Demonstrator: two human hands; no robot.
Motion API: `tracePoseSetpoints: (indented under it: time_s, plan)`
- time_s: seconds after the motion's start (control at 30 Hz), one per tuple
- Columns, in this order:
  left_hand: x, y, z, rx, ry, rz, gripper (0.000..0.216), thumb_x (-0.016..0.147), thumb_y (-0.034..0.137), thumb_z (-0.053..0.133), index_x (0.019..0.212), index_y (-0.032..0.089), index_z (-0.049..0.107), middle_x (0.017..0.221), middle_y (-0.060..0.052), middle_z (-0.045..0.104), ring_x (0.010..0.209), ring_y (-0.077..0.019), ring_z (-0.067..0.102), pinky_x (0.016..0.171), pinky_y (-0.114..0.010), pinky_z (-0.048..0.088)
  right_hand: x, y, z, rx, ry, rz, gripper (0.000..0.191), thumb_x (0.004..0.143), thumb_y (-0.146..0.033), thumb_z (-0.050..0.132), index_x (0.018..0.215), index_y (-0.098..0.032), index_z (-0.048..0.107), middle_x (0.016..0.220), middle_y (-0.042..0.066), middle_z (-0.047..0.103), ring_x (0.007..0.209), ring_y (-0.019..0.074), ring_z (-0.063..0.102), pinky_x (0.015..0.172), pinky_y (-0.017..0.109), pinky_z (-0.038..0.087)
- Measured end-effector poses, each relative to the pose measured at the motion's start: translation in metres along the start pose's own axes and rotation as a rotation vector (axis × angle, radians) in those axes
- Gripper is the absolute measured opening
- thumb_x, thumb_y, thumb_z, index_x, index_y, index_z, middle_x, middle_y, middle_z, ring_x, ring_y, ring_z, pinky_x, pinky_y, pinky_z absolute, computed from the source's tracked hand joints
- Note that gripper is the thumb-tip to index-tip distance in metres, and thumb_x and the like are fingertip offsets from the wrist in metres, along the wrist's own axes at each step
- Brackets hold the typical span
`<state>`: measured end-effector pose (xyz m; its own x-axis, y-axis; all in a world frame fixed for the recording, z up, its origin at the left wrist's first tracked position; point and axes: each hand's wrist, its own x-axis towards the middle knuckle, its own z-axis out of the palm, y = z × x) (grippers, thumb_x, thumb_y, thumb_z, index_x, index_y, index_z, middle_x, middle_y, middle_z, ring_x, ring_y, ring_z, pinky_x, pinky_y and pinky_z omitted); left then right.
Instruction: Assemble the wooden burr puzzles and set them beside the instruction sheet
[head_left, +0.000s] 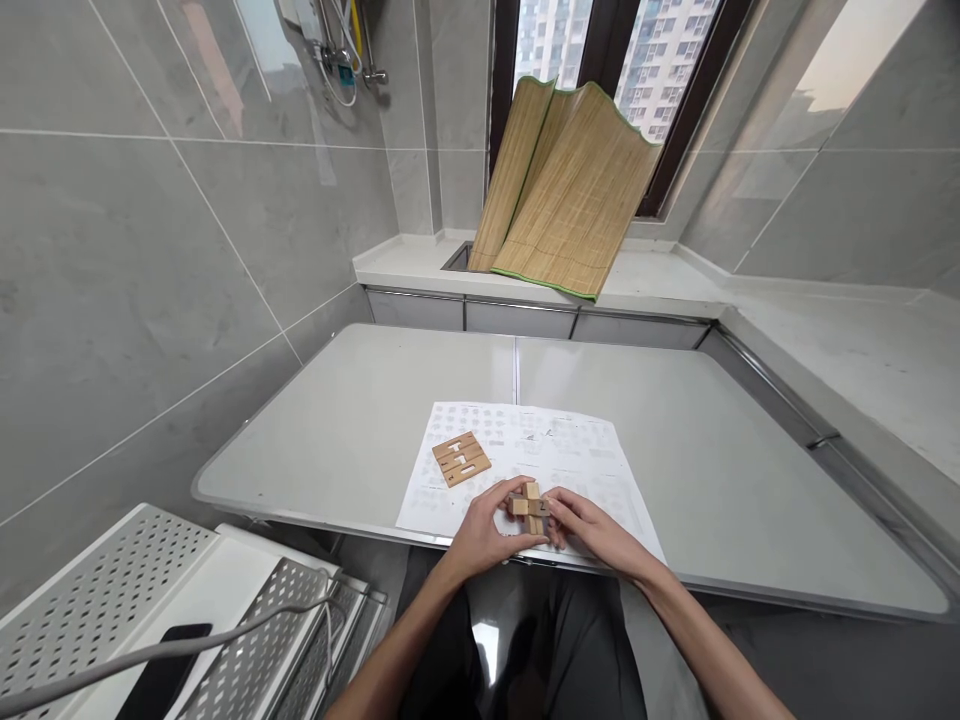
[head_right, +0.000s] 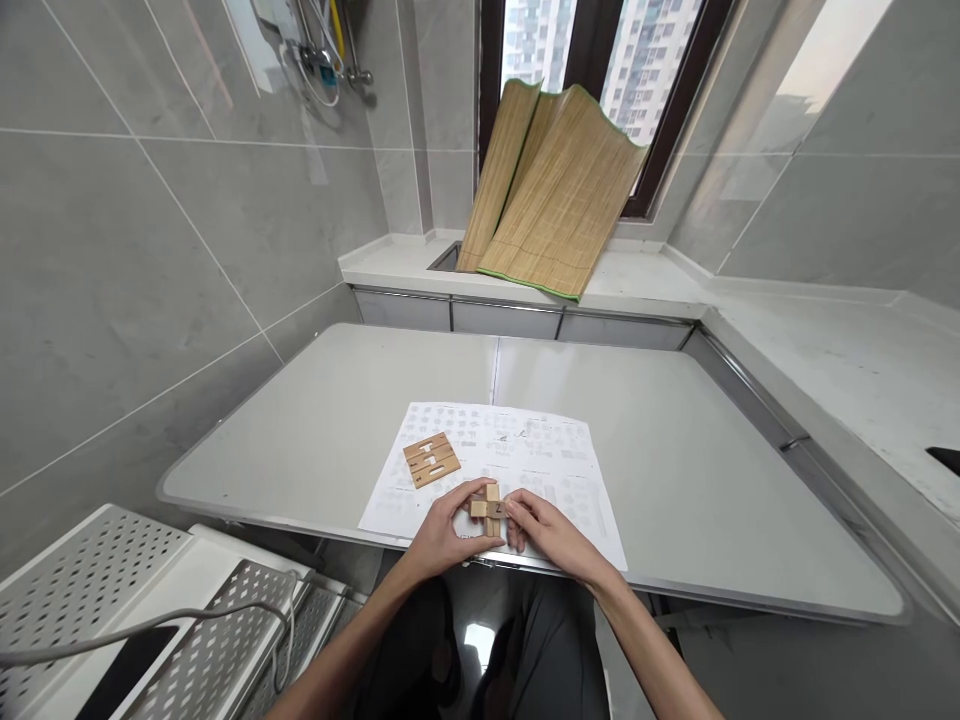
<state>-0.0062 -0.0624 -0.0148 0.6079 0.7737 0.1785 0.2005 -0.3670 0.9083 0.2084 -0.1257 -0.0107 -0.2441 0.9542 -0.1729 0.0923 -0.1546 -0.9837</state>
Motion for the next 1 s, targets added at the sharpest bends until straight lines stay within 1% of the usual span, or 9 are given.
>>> tracePoseSetpoints:
  time_s: [0.13,0.2,0.3,0.37,0.4,0.57,0.7,0.87,1.0]
  plan:
    - [0.0,-0.003,0.003,0.002,0.027,-0.044,0.075,0.072,0.039,0.091,0.138,0.023,0.062,0.11,-0.005,0.073,0.091,-0.021,0.068,0.088,-0.035,0.055,0.002,0.0,-0.004,0.054,0.019,0.007,0.054,0.097,-0.074,0.054,0.094,-0.021,0.06,0.075,0.0,0.064,0.069,0.0182,0.061,0.074,0.034,0.052]
    - [0.001,-0.006,0.005,-0.032,0.051,-0.061,0.078,0.076,0.038,0.088,0.145,0.023,0.055,0.114,-0.006,0.072,0.086,-0.0182,0.067,0.085,-0.034,0.056,0.004,0.003,-0.014,0.064,0.094,0.007,0.056,0.094,-0.076,0.056,0.095,-0.02,0.061,0.075,0.002,0.067,0.068,0.0192,0.064,0.07,0.035,0.053]
    - [0.002,-0.009,0.006,-0.064,0.085,-0.044,0.07,0.083,0.033,0.08,0.146,0.025,0.051,0.131,-0.01,0.065,0.085,-0.0156,0.066,0.084,-0.034,0.056,0.007,0.016,-0.043,-0.02,0.369,0.007,0.062,0.087,-0.08,0.06,0.096,-0.019,0.065,0.074,0.003,0.069,0.063,0.02,0.066,0.066,0.036,0.054]
    - [0.002,-0.009,0.005,-0.043,0.088,-0.029,0.055,0.086,0.03,0.074,0.138,0.024,0.056,0.127,-0.009,0.065,0.085,-0.0153,0.066,0.084,-0.034,0.056,0.006,0.028,-0.068,-0.147,0.68,0.037,0.065,0.081,-0.082,0.062,0.093,-0.019,0.066,0.073,0.004,0.071,0.06,0.0206,0.066,0.062,0.036,0.055]
    - [0.003,-0.008,0.005,-0.03,0.086,-0.024,0.049,0.088,0.03,0.073,0.134,0.023,0.059,0.123,-0.008,0.066,0.084,-0.0153,0.066,0.084,-0.034,0.056,0.005,0.034,-0.081,-0.175,0.786,0.052,0.064,0.081,-0.081,0.062,0.095,-0.019,0.066,0.074,0.005,0.072,0.06,0.0214,0.067,0.063,0.036,0.054]
    - [0.004,-0.007,0.004,0.007,0.085,0.005,0.029,0.09,0.029,0.068,0.119,0.022,0.066,0.114,-0.007,0.066,0.079,-0.0143,0.063,0.081,-0.032,0.055,-0.004,0.052,-0.132,-0.251,1.124,0.133,0.059,0.083,-0.073,0.063,0.098,-0.016,0.064,0.066,0.008,0.073,0.06,0.0256,0.068,0.069,0.04,0.053]
    - [0.006,-0.007,0.003,0.042,0.069,0.012,0.022,0.093,0.03,0.066,0.114,0.022,0.068,0.105,-0.006,0.067,0.079,-0.0152,0.063,0.081,-0.032,0.053,-0.008,0.056,-0.139,-0.243,1.191,0.143,0.059,0.081,-0.072,0.065,0.101,-0.016,0.062,0.07,0.01,0.076,0.063,0.0273,0.07,0.071,0.041,0.053]
    - [0.006,-0.005,0.003,0.058,0.055,0.014,0.018,0.095,0.03,0.064,0.109,0.021,0.07,0.1,-0.005,0.071,0.079,-0.0161,0.064,0.081,-0.031,0.052,-0.022,0.069,-0.102,-0.249,1.168,0.059,0.054,0.082,-0.061,0.068,0.111,-0.017,0.059,0.09,0.012,0.079,0.081,0.0268,0.074,0.082,0.039,0.055]
    - [0.006,-0.004,0.0,0.098,0.046,0.011,0.018,0.099,0.034,0.06,0.106,0.021,0.071,0.093,-0.004,0.072,0.08,-0.0176,0.065,0.08,-0.032,0.053,-0.034,0.076,-0.076,-0.349,1.067,-0.033,0.041,0.085,-0.054,0.065,0.106,-0.019,0.063,0.092,0.009,0.075,0.08,0.0241,0.069,0.082,0.038,0.054]
